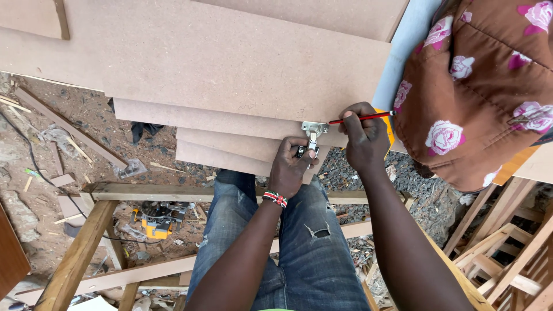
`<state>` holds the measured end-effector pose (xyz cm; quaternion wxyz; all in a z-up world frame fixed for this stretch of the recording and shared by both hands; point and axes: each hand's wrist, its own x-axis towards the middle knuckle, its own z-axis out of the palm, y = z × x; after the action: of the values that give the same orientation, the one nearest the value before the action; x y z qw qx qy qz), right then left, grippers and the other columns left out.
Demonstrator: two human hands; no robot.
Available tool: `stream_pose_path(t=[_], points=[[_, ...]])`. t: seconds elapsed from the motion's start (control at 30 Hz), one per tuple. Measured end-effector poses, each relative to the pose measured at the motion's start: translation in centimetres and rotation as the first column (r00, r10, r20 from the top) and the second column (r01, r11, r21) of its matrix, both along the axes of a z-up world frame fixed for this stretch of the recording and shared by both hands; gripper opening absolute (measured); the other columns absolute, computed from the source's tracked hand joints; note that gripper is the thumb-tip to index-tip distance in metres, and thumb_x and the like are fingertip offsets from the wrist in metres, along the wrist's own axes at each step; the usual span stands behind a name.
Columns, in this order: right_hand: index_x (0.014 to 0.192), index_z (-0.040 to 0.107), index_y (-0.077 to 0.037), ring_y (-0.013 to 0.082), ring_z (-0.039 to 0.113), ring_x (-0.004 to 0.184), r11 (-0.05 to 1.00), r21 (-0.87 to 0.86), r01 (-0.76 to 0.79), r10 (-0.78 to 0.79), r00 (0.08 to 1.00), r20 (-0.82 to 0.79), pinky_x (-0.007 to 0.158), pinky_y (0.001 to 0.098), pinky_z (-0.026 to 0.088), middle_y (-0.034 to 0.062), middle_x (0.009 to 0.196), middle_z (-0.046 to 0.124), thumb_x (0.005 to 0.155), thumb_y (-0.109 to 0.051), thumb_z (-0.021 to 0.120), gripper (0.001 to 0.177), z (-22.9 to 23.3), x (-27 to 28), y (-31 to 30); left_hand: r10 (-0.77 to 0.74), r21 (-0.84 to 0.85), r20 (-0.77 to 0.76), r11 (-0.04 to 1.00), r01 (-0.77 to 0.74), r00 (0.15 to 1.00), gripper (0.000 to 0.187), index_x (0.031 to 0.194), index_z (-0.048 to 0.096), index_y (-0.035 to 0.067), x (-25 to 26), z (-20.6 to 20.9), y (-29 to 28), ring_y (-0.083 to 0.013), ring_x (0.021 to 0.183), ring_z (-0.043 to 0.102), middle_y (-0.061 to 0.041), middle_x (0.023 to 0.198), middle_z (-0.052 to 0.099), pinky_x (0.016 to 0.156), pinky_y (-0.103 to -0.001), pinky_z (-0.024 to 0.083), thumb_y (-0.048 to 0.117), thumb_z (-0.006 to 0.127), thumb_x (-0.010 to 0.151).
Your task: Measuring and marking wood panels for furniture assembly using a tape measure and pencil.
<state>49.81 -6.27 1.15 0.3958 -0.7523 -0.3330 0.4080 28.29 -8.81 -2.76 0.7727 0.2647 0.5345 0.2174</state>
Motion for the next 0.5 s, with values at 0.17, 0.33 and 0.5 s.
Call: stream_pose_path(t=[0.17, 0.33, 0.5], points=[[0.108, 0.081, -0.01, 0.0194, 0.07, 0.083, 1.0, 0.01, -0.014, 0.014, 0.999, -0.039, 0.081, 0.035, 0.06, 0.0124, 0.081, 0.078, 0.121, -0.023, 0.07, 0.022, 0.9, -2.6, 0.8, 0.011, -0.016, -0.002, 1.0, -0.011, 1.0, 0.038, 0.145, 0.063, -0.001, 0.1, 0.3, 0.2, -0.0264, 0.105, 0.089, -0.026, 0.118, 0.083, 0.093, -0.033, 0.077, 0.014, 0.081, 0.115], [0.115, 0.083, -0.007, 0.0202, 0.074, 0.09, 1.0, 0.008, -0.011, 0.012, 0.996, -0.086, 0.084, 0.0344, 0.064, 0.0147, 0.088, 0.082, 0.123, -0.02, 0.069, 0.021, 2.8, -2.2, 0.9, 0.027, -0.028, 0.036, 0.999, -0.026, 0.999, 0.037, 0.146, 0.062, 0.001, -0.2, 0.7, 0.1, -0.0239, 0.104, 0.089, -0.023, 0.12, 0.082, 0.092, -0.03, 0.076, 0.015, 0.08, 0.116], [0.11, 0.081, -0.005, 0.0182, 0.073, 0.08, 0.995, 0.047, 0.09, -0.084, 0.988, -0.128, 0.077, 0.032, 0.063, 0.0155, 0.083, 0.079, 0.122, -0.023, 0.069, 0.024, 2.4, -1.2, -2.1, -0.04, -0.083, 0.038, 0.996, 0.043, 0.998, 0.042, 0.146, 0.06, -0.001, -1.4, 0.7, -2.4, -0.0269, 0.104, 0.088, -0.025, 0.122, 0.079, 0.093, -0.036, 0.077, 0.015, 0.083, 0.114]])
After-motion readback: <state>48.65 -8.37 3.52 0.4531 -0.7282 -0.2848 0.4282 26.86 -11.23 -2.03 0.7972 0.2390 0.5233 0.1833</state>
